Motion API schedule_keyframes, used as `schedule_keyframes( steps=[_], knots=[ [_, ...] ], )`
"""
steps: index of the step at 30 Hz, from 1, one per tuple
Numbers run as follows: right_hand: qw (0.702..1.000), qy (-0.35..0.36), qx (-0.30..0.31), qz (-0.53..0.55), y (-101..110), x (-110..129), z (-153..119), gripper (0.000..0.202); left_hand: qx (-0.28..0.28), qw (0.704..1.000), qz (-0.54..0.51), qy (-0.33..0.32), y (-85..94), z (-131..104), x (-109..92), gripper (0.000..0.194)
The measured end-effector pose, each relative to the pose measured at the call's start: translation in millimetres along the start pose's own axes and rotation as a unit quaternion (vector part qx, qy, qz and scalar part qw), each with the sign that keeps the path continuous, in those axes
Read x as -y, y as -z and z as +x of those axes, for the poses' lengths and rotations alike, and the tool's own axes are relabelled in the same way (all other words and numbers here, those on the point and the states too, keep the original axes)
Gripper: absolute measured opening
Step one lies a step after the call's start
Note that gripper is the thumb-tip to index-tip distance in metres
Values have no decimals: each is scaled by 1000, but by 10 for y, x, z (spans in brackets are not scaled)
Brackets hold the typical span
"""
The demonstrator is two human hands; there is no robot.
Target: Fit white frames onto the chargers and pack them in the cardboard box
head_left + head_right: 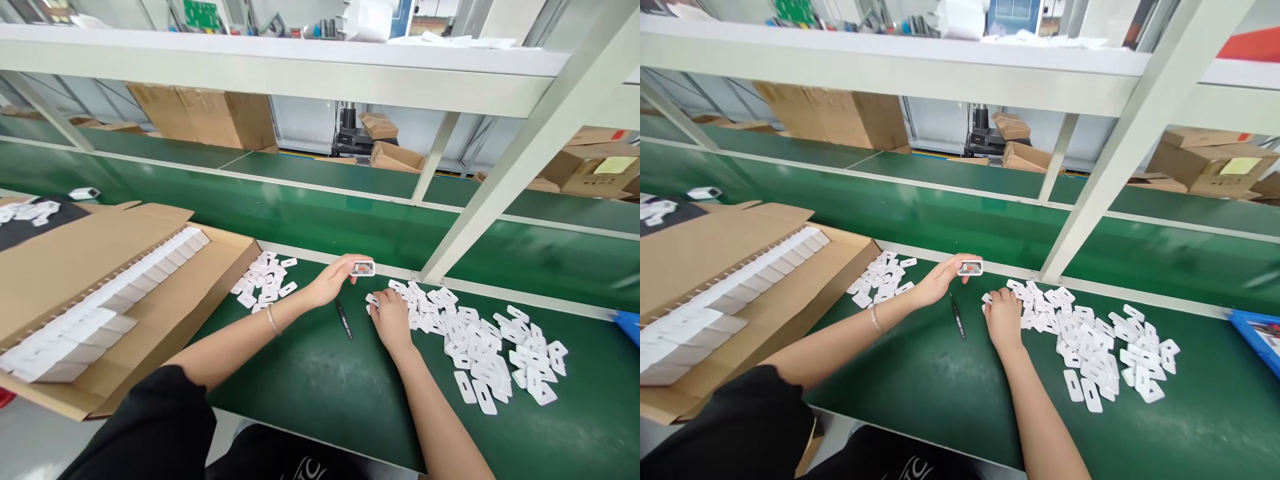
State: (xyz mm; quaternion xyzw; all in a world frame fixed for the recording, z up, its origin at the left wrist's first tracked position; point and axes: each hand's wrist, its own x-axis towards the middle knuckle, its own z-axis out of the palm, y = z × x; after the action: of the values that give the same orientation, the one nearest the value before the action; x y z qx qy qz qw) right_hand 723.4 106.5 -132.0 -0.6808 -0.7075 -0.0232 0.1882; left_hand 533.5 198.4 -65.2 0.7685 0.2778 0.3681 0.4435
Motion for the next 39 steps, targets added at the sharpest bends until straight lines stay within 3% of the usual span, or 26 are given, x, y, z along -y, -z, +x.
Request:
schedule_keyframes(
  steps=[3,6,9,12,17,24,29,34,39],
  knots=[
    [1000,15,-22,9,27,24,24,19,6,997,-76,-5,89,-388,-338,58],
    [995,29,-90,45,98,106,31,18,-1,995,-102,7,150,-622,-511,58],
    [980,27,-153,124,239,267,-6,15,-27,992,-108,51,101,-771,-444,58],
    [956,36,-173,236,414,479,-83,12,-86,982,-121,117,-45,-891,-204,59],
    [953,104,-89,271,510,709,-175,17,-89,984,-76,132,-206,-1015,107,53],
    [956,126,-41,263,370,685,-178,24,-34,990,-80,114,-144,-1071,107,48],
    [945,93,-1,315,346,729,-216,32,-15,993,-82,78,-121,-1107,100,42],
    [922,-10,-35,386,261,725,-281,44,-26,997,-76,4,-97,-1128,123,38],
    [884,-35,70,461,237,733,-316,43,8,997,-56,-48,-96,-1144,122,38]
  ],
)
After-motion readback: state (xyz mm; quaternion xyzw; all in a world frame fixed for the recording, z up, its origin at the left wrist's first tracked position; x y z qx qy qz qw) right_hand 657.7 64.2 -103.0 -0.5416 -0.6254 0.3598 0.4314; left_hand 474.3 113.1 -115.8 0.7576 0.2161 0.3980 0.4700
